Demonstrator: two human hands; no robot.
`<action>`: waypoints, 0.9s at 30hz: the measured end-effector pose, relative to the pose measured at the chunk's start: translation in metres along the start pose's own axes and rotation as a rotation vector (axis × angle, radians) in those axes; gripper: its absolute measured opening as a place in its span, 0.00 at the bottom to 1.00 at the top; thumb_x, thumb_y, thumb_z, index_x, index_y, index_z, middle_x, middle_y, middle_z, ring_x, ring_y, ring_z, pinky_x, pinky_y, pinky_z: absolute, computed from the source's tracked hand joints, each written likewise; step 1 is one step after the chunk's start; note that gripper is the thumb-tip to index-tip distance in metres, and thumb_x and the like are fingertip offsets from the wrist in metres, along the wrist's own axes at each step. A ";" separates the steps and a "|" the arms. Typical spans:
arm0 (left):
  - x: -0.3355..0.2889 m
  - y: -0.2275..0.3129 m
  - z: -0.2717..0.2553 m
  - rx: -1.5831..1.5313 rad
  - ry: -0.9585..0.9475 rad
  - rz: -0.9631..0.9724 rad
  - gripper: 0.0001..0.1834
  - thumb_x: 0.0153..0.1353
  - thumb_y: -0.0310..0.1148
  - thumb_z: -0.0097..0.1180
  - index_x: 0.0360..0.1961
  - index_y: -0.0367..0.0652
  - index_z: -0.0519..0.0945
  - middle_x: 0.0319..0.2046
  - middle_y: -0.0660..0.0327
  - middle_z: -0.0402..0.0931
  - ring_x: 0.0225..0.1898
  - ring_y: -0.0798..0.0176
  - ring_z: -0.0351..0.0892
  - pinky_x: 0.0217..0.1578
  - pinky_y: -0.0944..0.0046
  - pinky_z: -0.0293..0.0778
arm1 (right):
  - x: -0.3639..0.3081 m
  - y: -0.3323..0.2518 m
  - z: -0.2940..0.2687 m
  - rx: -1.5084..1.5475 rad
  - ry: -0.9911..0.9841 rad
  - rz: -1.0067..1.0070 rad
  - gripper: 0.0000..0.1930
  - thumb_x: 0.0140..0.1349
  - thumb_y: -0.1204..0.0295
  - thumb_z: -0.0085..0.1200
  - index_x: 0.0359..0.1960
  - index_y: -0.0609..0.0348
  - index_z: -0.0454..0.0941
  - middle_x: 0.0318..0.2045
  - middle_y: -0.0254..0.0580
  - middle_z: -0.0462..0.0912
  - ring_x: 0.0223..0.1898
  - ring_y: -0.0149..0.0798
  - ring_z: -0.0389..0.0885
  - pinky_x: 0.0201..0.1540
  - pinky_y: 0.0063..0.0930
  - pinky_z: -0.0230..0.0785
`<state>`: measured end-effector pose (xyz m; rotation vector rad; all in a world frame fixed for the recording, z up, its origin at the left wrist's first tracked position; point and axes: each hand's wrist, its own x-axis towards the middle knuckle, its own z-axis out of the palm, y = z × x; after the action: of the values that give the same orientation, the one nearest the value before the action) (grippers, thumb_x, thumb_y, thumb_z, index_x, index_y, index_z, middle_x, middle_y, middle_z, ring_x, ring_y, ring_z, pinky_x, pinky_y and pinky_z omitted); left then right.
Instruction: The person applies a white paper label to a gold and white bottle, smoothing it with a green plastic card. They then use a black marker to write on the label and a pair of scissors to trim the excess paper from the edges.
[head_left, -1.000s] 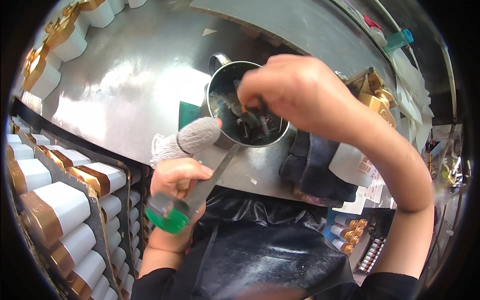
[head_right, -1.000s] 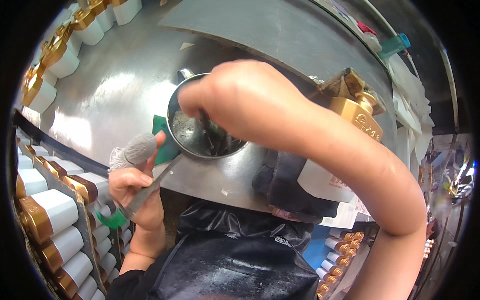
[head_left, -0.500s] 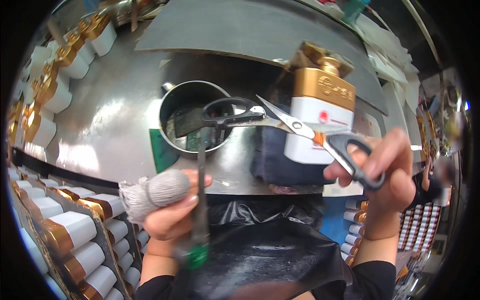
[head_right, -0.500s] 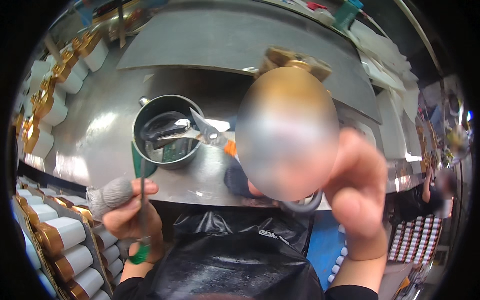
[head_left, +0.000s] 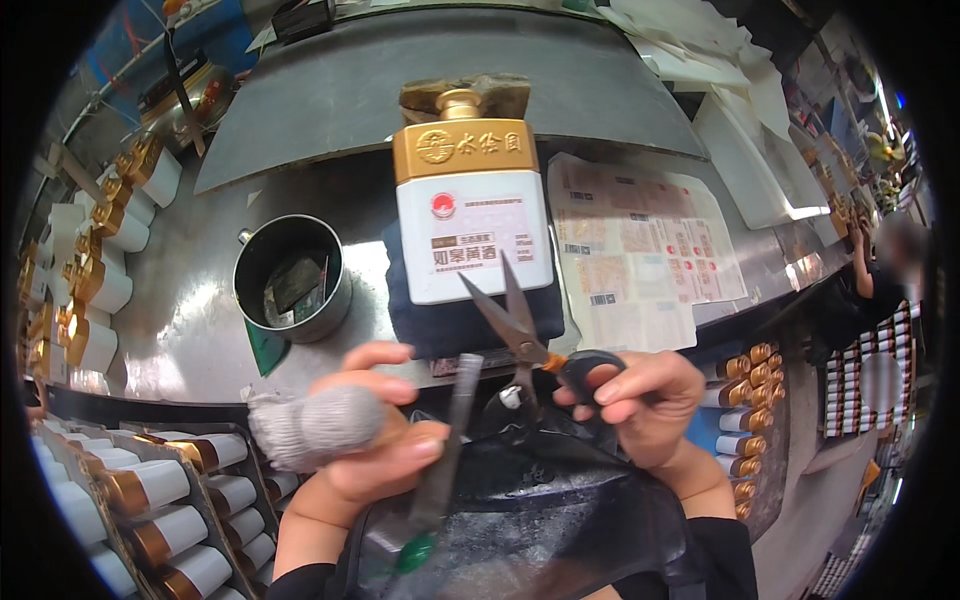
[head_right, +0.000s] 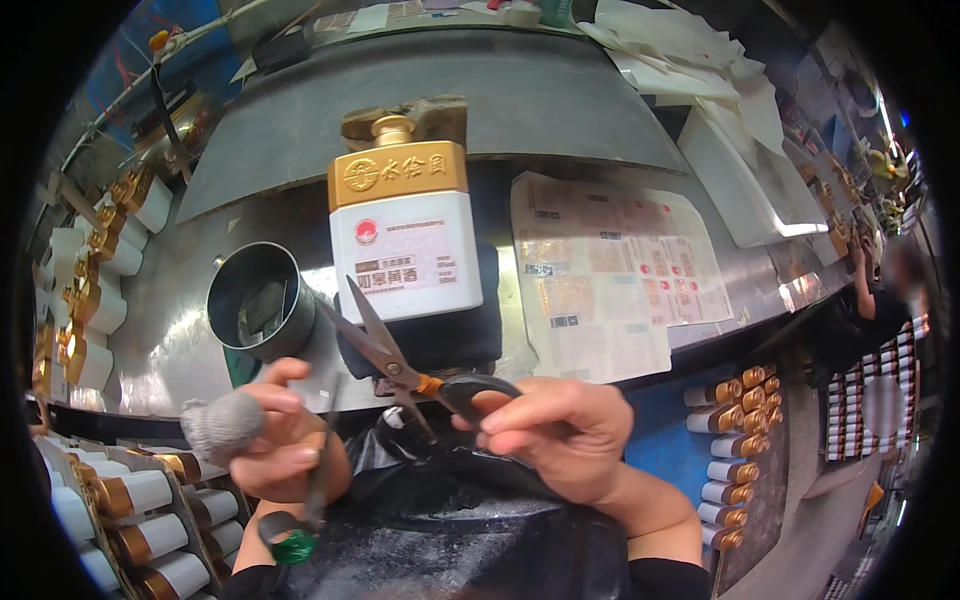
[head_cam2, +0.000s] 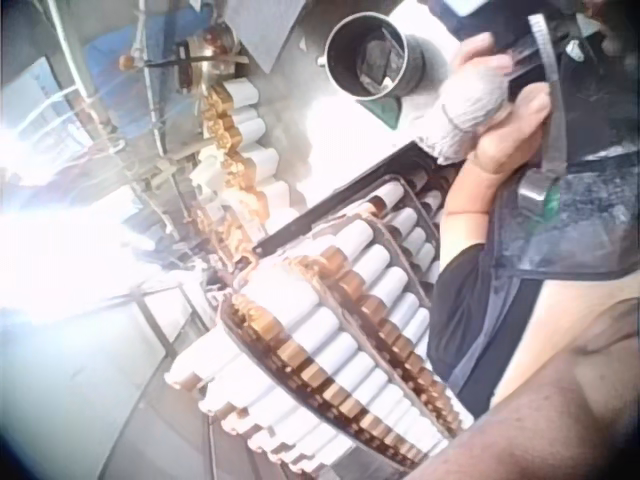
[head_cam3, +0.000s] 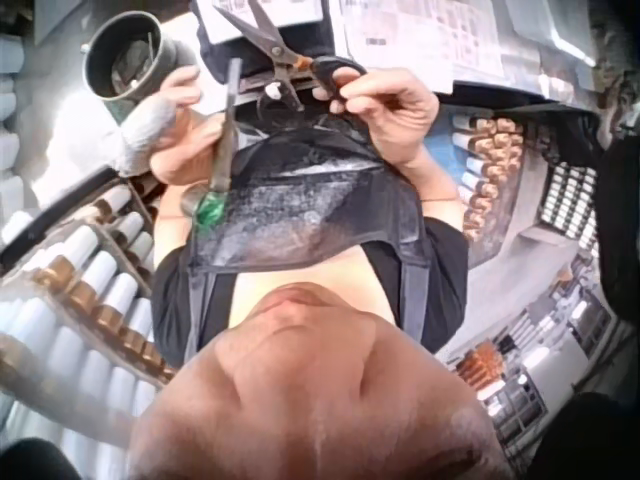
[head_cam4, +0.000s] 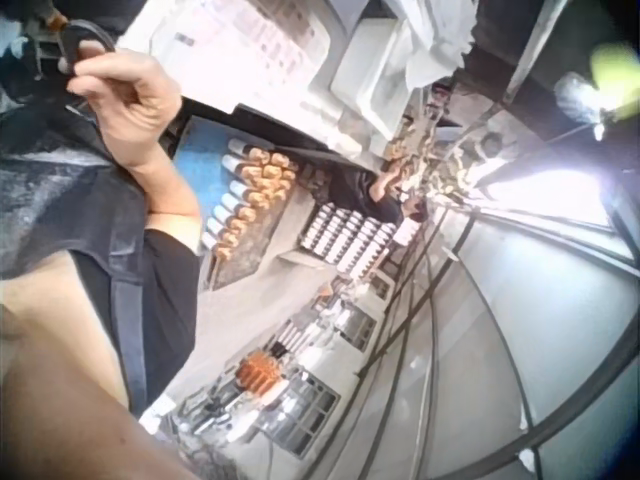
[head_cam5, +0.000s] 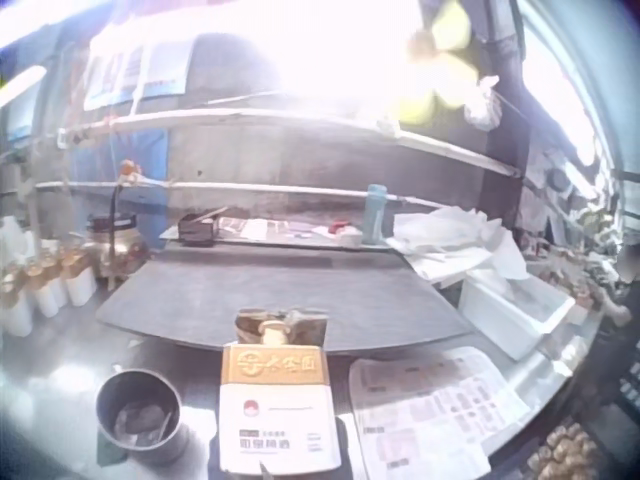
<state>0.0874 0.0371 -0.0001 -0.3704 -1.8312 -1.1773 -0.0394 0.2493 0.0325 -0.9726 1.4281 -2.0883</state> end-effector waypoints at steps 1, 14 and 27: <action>-0.005 0.004 0.006 -0.060 -0.095 -0.182 0.22 0.45 0.21 0.69 0.43 0.47 0.78 0.45 0.54 0.73 0.49 0.52 0.74 0.47 0.53 0.74 | -0.005 0.009 -0.005 0.048 -0.075 0.011 0.16 0.57 0.79 0.61 0.48 0.69 0.75 0.37 0.53 0.84 0.38 0.39 0.84 0.44 0.29 0.78; 0.020 0.019 0.042 -0.605 -0.172 -1.033 0.14 0.56 0.23 0.61 0.45 0.35 0.79 0.38 0.57 0.82 0.41 0.66 0.81 0.46 0.66 0.76 | -0.004 0.043 -0.026 0.722 -0.382 0.714 0.26 0.63 0.54 0.56 0.52 0.63 0.68 0.51 0.40 0.75 0.54 0.34 0.72 0.58 0.29 0.63; 0.013 -0.010 0.051 0.317 -0.239 0.062 0.17 0.43 0.32 0.65 0.39 0.51 0.85 0.45 0.67 0.75 0.44 0.65 0.73 0.40 0.70 0.76 | 0.009 0.024 -0.048 0.474 -0.172 0.673 0.19 0.55 0.74 0.65 0.43 0.64 0.68 0.41 0.54 0.82 0.40 0.45 0.85 0.41 0.30 0.78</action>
<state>0.0476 0.0722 -0.0026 -0.3937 -2.1575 -0.8087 -0.0818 0.2641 0.0025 -0.3891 0.9247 -1.6612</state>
